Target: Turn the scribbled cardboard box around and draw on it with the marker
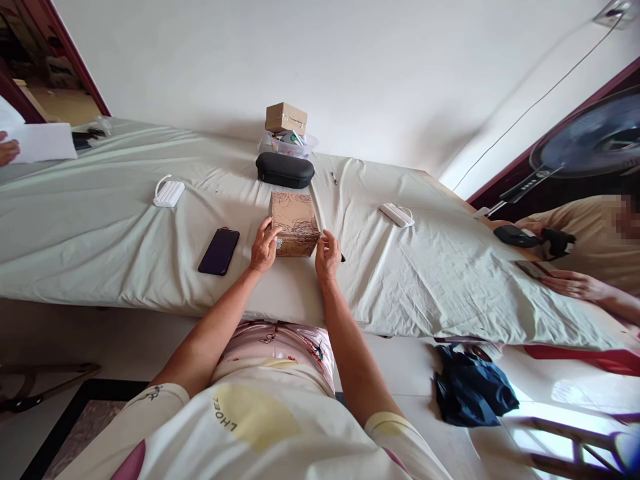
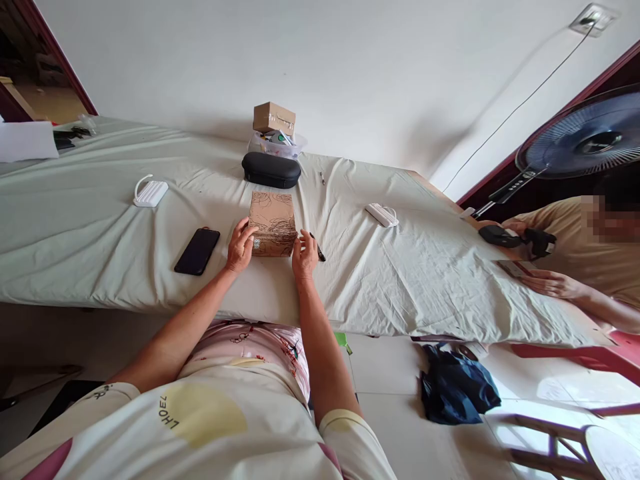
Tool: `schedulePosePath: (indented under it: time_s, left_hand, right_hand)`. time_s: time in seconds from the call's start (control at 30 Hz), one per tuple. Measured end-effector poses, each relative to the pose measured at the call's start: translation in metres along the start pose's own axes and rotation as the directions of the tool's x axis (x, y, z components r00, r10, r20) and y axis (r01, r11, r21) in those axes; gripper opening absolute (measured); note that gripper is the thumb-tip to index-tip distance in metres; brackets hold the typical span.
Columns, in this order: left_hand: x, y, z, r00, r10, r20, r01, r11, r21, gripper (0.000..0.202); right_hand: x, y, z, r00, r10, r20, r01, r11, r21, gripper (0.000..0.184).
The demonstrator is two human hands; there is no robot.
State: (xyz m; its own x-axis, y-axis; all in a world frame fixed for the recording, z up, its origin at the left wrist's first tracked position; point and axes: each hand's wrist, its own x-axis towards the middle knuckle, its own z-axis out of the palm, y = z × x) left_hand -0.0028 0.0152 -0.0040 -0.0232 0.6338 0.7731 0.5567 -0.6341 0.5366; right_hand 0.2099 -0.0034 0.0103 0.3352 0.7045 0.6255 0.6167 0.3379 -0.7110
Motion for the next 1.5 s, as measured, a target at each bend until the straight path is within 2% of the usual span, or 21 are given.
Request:
schedulePosePath:
  time_s: [0.1, 0.23, 0.4, 0.5, 0.6, 0.73, 0.87, 0.93, 1.03, 1.17, 1.27, 1.37, 1.43, 1.5]
  left_hand:
    - [0.001, -0.003, 0.000, 0.998, -0.033, -0.047, 0.033, 0.999, 0.018, 0.045]
    - [0.002, -0.006, -0.001, 0.985, -0.138, -0.101, 0.145, 0.987, 0.065, 0.042]
    - [0.002, -0.006, -0.004, 0.986, -0.151, -0.074, 0.156, 0.985, 0.076, 0.044]
    - [0.002, -0.005, -0.005, 0.990, -0.126, -0.067, 0.132, 0.987, 0.094, 0.044]
    - [0.002, -0.003, -0.005, 0.993, -0.106, -0.059, 0.112, 0.989, 0.102, 0.045]
    - [0.001, -0.008, -0.003, 0.993, -0.116, -0.029, 0.118, 0.989, 0.090, 0.046]
    - [-0.003, -0.020, 0.003, 0.979, -0.205, 0.015, 0.203, 0.976, 0.074, 0.075]
    - [-0.006, -0.027, 0.007, 0.961, -0.272, 0.055, 0.264, 0.957, 0.121, 0.081]
    - [-0.010, -0.033, 0.012, 0.940, -0.324, 0.112, 0.297, 0.933, 0.206, 0.071]
    - [-0.011, -0.035, 0.012, 0.942, -0.315, 0.114, 0.289, 0.936, 0.201, 0.069]
    - [-0.008, -0.031, 0.011, 0.929, -0.348, 0.123, 0.321, 0.926, 0.198, 0.077]
    - [-0.006, -0.018, 0.007, 0.919, -0.380, 0.108, 0.356, 0.915, 0.188, 0.087]
    - [-0.010, -0.001, -0.004, 0.933, -0.354, 0.060, 0.339, 0.923, 0.181, 0.086]
    - [-0.019, 0.024, -0.027, 0.967, -0.253, 0.026, 0.245, 0.953, 0.177, 0.073]
  right_hand:
    - [-0.003, -0.003, 0.001, 0.995, -0.052, 0.085, 0.046, 0.996, 0.076, 0.040]
    - [-0.007, -0.010, 0.000, 0.980, -0.109, 0.167, 0.084, 0.986, 0.147, 0.038]
    - [-0.008, -0.008, 0.003, 0.976, -0.116, 0.186, 0.083, 0.981, 0.177, 0.039]
    - [-0.008, -0.003, 0.007, 0.976, -0.059, 0.211, 0.035, 0.992, 0.118, 0.043]
    - [-0.005, 0.002, 0.009, 0.968, 0.009, 0.251, -0.012, 1.000, 0.012, 0.040]
    - [-0.002, 0.005, 0.006, 0.957, 0.041, 0.287, -0.001, 0.991, -0.137, 0.037]
    - [-0.003, 0.006, 0.004, 0.916, 0.070, 0.394, 0.045, 0.961, -0.274, 0.040]
    - [-0.004, 0.006, 0.004, 0.898, 0.089, 0.431, 0.070, 0.938, -0.338, 0.036]
    - [-0.005, 0.005, 0.004, 0.887, 0.108, 0.450, 0.082, 0.921, -0.381, 0.028]
    - [-0.004, 0.001, 0.004, 0.887, 0.105, 0.450, 0.064, 0.936, -0.345, 0.027]
    - [-0.004, -0.004, 0.002, 0.886, 0.105, 0.452, 0.058, 0.942, -0.332, 0.023]
    - [-0.005, -0.010, 0.000, 0.876, 0.124, 0.466, 0.064, 0.928, -0.367, 0.014]
    - [-0.005, -0.012, -0.001, 0.870, 0.123, 0.478, 0.077, 0.923, -0.377, 0.012]
    - [-0.006, -0.013, -0.001, 0.872, 0.107, 0.477, 0.087, 0.926, -0.367, 0.011]
